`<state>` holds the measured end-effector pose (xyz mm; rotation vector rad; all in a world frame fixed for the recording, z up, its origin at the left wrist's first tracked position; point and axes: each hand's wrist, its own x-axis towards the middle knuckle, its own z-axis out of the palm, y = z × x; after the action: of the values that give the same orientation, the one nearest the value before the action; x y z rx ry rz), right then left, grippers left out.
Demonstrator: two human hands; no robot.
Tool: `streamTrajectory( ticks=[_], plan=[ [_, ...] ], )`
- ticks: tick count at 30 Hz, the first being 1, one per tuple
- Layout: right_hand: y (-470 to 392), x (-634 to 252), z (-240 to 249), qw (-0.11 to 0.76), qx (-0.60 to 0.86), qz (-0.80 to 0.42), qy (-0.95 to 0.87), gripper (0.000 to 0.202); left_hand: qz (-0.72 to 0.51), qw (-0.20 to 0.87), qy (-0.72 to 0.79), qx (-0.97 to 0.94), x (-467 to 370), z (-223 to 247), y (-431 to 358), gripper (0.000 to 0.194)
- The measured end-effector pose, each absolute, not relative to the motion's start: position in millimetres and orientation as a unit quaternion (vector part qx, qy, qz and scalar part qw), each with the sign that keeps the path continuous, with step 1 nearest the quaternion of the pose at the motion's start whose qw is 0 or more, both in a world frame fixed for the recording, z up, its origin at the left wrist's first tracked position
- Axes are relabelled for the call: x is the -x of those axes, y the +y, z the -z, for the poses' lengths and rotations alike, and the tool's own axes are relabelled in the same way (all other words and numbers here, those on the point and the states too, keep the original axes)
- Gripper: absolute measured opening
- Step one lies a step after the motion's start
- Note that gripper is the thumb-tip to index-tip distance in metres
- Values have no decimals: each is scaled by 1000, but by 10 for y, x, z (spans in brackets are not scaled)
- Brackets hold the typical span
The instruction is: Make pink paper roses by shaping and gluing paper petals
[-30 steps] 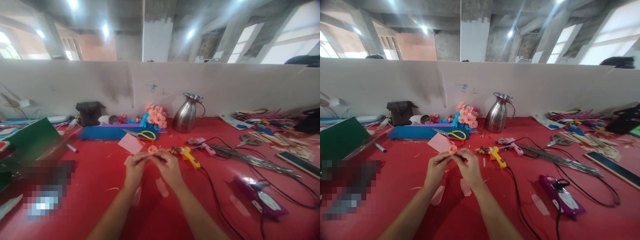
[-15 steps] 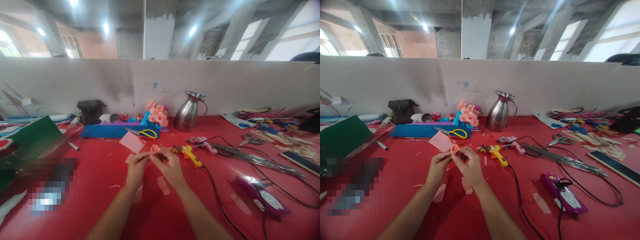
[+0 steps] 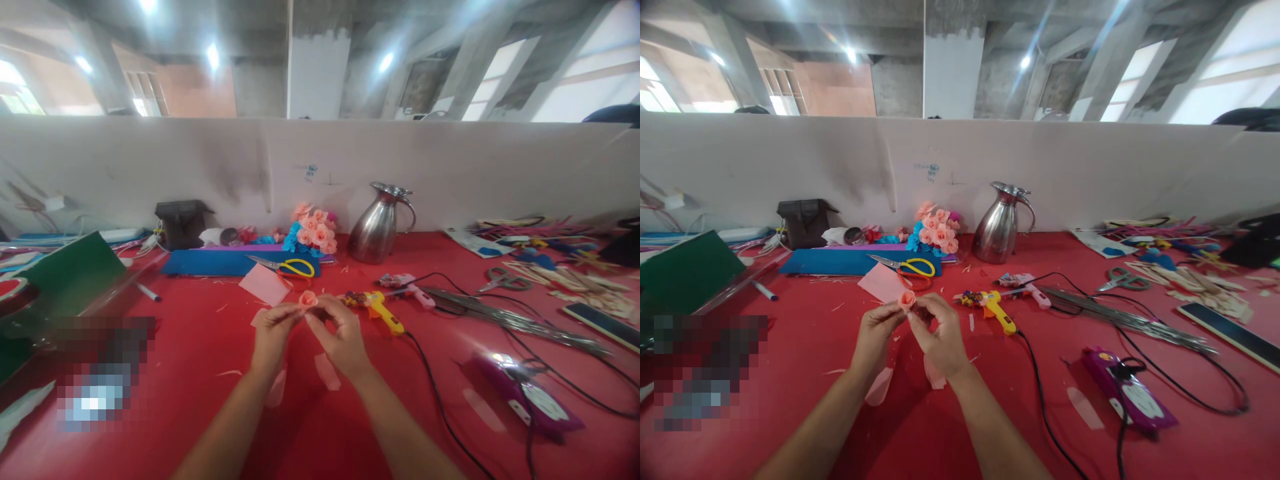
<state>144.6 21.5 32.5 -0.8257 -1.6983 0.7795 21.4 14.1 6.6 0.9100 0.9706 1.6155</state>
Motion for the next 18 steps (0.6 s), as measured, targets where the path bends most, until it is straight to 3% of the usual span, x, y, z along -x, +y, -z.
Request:
streamTrajectory(
  ticks=[18],
  plan=[
    [194, -1397, -312, 505, 401, -271, -714, 8, -665, 528, 409, -333, -254, -90, 127, 14]
  ],
)
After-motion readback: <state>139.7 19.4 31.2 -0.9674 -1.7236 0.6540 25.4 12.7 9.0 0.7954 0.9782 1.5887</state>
